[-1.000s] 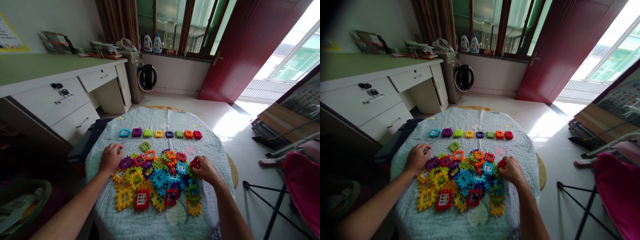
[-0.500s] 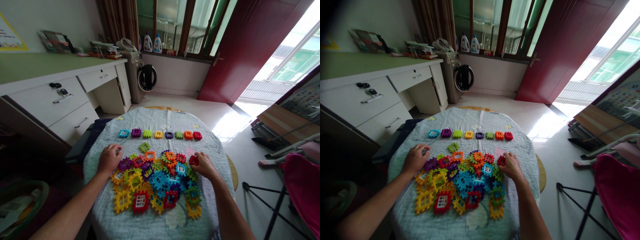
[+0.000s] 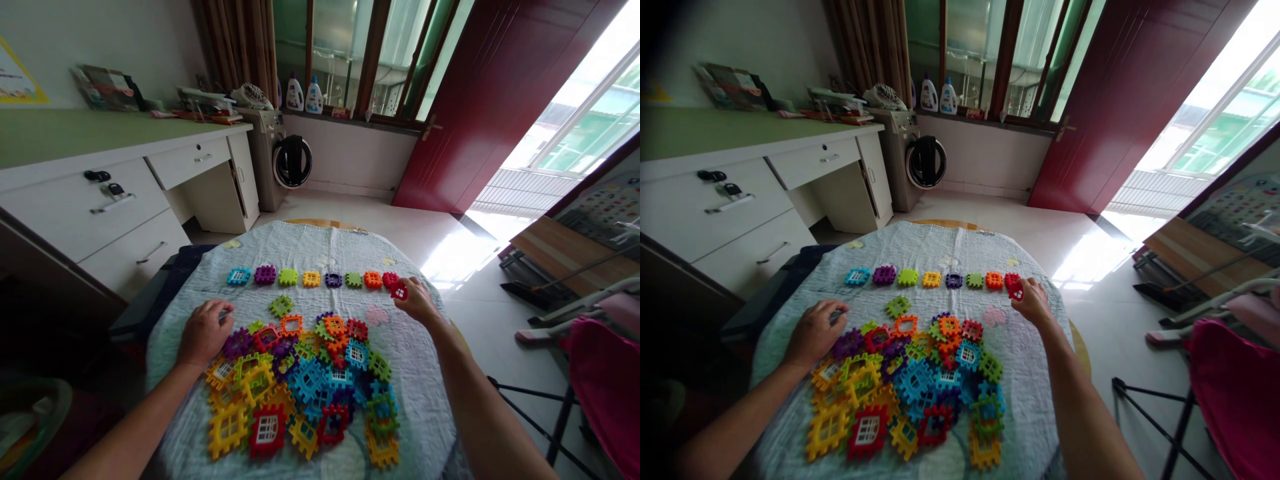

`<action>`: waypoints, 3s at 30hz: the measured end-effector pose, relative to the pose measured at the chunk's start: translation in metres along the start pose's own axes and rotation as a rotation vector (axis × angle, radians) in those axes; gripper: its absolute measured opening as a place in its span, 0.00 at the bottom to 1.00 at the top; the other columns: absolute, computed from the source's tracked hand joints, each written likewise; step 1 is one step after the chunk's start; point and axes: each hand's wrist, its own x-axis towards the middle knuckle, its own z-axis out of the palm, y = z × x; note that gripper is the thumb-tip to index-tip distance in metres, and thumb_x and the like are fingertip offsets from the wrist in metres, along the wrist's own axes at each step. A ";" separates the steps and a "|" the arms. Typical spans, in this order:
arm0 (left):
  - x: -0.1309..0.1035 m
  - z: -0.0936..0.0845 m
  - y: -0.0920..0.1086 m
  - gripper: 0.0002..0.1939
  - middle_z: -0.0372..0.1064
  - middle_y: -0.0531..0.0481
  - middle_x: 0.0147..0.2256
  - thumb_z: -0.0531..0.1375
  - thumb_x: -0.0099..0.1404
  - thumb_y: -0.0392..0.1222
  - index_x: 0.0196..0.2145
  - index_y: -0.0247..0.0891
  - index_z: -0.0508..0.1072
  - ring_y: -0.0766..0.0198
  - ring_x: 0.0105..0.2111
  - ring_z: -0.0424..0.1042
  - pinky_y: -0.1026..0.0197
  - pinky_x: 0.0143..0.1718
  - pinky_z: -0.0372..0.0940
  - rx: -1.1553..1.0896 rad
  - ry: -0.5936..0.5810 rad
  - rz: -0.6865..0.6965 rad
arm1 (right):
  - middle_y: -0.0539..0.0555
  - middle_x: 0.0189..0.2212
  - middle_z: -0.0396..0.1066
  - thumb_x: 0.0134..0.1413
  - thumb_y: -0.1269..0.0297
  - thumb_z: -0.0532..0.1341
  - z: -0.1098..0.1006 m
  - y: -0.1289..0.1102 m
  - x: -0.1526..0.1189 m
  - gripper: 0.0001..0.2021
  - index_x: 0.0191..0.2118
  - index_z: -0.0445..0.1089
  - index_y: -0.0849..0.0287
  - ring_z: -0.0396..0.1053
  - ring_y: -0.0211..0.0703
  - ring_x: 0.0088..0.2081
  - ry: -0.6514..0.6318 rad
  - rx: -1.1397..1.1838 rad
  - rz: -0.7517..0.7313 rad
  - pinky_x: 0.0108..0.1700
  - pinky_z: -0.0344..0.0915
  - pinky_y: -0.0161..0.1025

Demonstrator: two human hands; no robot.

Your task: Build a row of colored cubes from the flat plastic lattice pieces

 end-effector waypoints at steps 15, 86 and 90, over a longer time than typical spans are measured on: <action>0.000 -0.002 0.002 0.07 0.72 0.43 0.37 0.52 0.59 0.39 0.32 0.40 0.69 0.51 0.42 0.71 0.50 0.50 0.64 -0.013 -0.017 -0.013 | 0.57 0.50 0.69 0.37 0.70 0.64 0.003 0.016 0.091 0.29 0.52 0.72 0.53 0.64 0.53 0.49 -0.202 -0.090 -0.091 0.48 0.60 0.44; 0.018 -0.025 0.120 0.11 0.72 0.47 0.48 0.62 0.59 0.44 0.41 0.41 0.77 0.54 0.51 0.67 0.53 0.56 0.62 -0.177 -0.532 0.326 | 0.58 0.45 0.69 0.56 0.63 0.55 0.085 -0.024 -0.072 0.11 0.42 0.71 0.56 0.62 0.49 0.45 0.249 0.069 -0.130 0.47 0.56 0.46; 0.027 -0.016 0.131 0.12 0.73 0.45 0.46 0.62 0.57 0.41 0.40 0.39 0.76 0.53 0.49 0.69 0.54 0.52 0.64 -0.015 -0.676 0.366 | 0.58 0.45 0.70 0.57 0.64 0.55 0.083 -0.026 -0.073 0.10 0.42 0.71 0.57 0.62 0.49 0.44 0.242 0.065 -0.131 0.47 0.57 0.46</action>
